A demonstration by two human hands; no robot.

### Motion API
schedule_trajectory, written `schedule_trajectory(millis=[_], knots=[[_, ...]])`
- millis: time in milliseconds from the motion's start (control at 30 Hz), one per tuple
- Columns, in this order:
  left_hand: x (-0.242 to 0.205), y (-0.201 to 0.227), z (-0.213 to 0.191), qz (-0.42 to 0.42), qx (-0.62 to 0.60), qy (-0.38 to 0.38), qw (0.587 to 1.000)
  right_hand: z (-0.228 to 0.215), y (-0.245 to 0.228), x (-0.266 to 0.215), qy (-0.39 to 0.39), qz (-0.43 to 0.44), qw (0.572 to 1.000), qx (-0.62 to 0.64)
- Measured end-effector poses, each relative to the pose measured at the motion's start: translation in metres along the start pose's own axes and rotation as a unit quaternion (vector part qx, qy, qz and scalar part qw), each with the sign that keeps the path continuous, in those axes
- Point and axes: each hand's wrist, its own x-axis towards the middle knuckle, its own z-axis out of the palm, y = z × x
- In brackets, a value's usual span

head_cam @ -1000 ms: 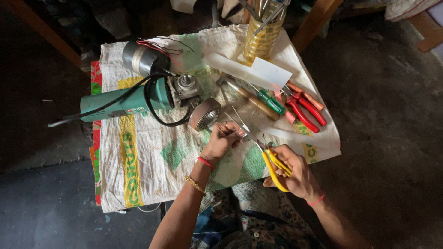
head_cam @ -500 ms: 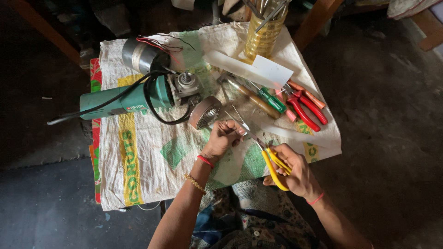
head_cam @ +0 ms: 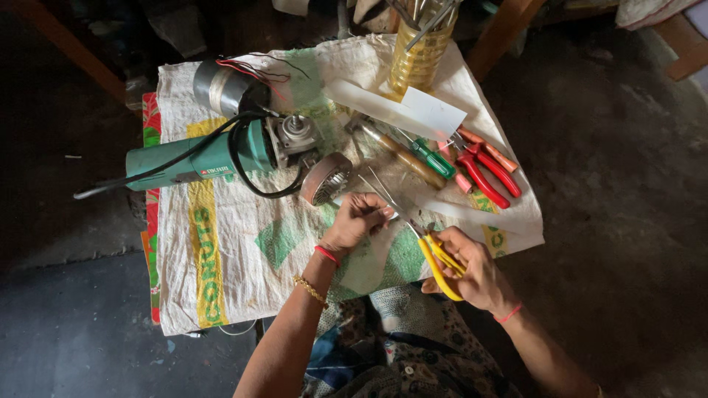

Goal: The person cuts a white plastic strip into small rectangular pieces using yellow-handled scissors. The person repeatedly trims the pieces and places them on the table.

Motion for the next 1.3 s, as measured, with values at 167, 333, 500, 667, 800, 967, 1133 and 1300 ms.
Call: schedule_trajectory(millis=[167, 333, 500, 667, 800, 967, 1133, 1300], knots=[[0.001, -0.006, -0.005, 0.009, 0.007, -0.002, 1.000, 0.008, -0.004, 0.002, 0.001, 0.011, 0.999, 0.039], [0.002, -0.015, -0.009, -0.028, 0.037, -0.021, 0.999, 0.006, 0.003, 0.003, 0.017, 0.012, 1.000, 0.002], [0.003, -0.013, -0.009, -0.031, 0.040, -0.022, 0.998, 0.009, 0.011, 0.000, -0.010, 0.027, 0.975, 0.219], [0.001, -0.003, -0.001, -0.024, 0.056, -0.028, 0.998, 0.021, 0.021, 0.008, 0.108, 0.075, 0.984, 0.122], [-0.003, 0.010, 0.004, -0.026, 0.005, 0.015, 1.000, -0.006, 0.014, 0.040, 0.220, 0.030, 0.956, -0.191], [-0.006, 0.017, 0.013, 0.025, -0.017, 0.016, 0.999, -0.057, 0.013, 0.095, 0.186, -0.033, 0.914, -0.360], [-0.032, 0.031, 0.012, 0.007, 0.072, 0.079, 0.994, -0.083, 0.031, 0.134, 0.004, 0.056, 0.861, -0.506], [-0.091, 0.053, 0.005, -0.035, 0.259, 0.179, 0.949, -0.079, 0.028, 0.141, -0.015, 0.087, 0.885, -0.458]])
